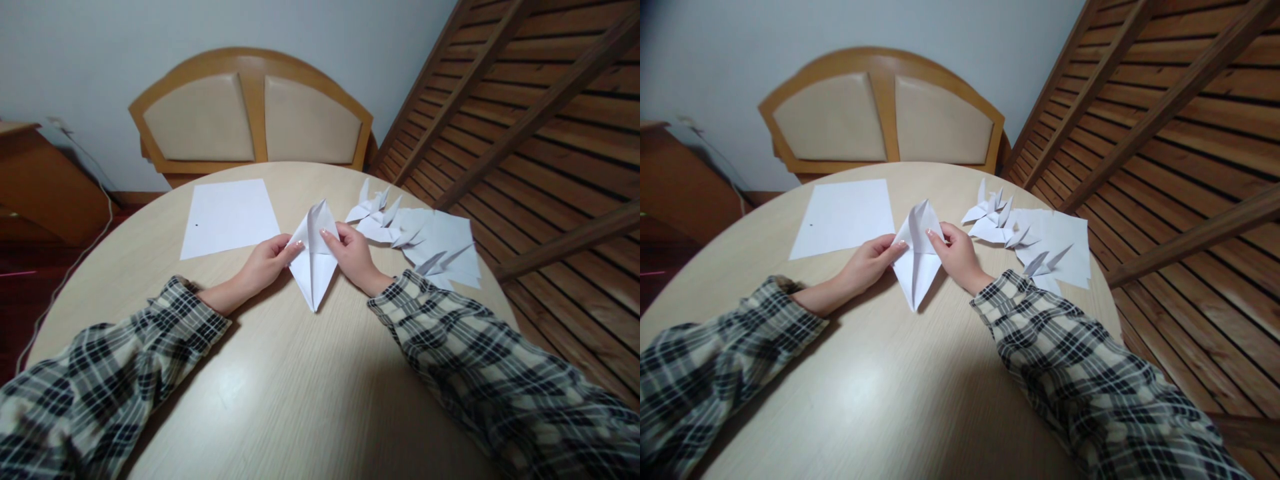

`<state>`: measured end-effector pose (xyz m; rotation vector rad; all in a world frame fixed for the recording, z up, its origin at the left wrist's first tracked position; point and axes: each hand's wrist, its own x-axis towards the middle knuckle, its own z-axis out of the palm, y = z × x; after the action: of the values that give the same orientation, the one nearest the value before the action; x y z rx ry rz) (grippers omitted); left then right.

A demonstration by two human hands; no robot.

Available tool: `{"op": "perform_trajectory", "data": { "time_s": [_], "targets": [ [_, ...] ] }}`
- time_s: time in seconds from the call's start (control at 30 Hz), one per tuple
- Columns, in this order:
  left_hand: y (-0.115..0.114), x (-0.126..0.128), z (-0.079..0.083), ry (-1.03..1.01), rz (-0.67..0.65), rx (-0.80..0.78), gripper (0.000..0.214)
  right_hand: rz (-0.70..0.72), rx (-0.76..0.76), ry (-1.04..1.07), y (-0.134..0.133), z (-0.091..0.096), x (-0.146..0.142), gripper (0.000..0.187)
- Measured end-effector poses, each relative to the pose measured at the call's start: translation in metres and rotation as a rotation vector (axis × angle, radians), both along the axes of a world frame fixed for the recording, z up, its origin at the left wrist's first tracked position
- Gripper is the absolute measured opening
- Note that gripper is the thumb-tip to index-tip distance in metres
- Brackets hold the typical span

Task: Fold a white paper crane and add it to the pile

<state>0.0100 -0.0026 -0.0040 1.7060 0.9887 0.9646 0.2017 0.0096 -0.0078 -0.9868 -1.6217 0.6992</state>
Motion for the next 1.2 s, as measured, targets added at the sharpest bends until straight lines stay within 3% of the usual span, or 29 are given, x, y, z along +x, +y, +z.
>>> {"op": "perform_trajectory", "data": {
  "time_s": [0.7,0.97,1.2],
  "targets": [
    [0.0,0.0,0.002,0.101,-0.001,0.074,0.023,-0.015,0.017,-0.033,0.0,0.002,-0.002,0.018],
    [0.002,-0.001,-0.004,0.026,-0.033,-0.038,0.031,0.072,-0.037,0.026,0.001,0.003,0.0,0.005],
    [0.004,-0.004,-0.005,-0.011,-0.127,-0.129,0.032,0.273,-0.136,0.142,0.005,0.009,0.005,0.035]
  ]
}}
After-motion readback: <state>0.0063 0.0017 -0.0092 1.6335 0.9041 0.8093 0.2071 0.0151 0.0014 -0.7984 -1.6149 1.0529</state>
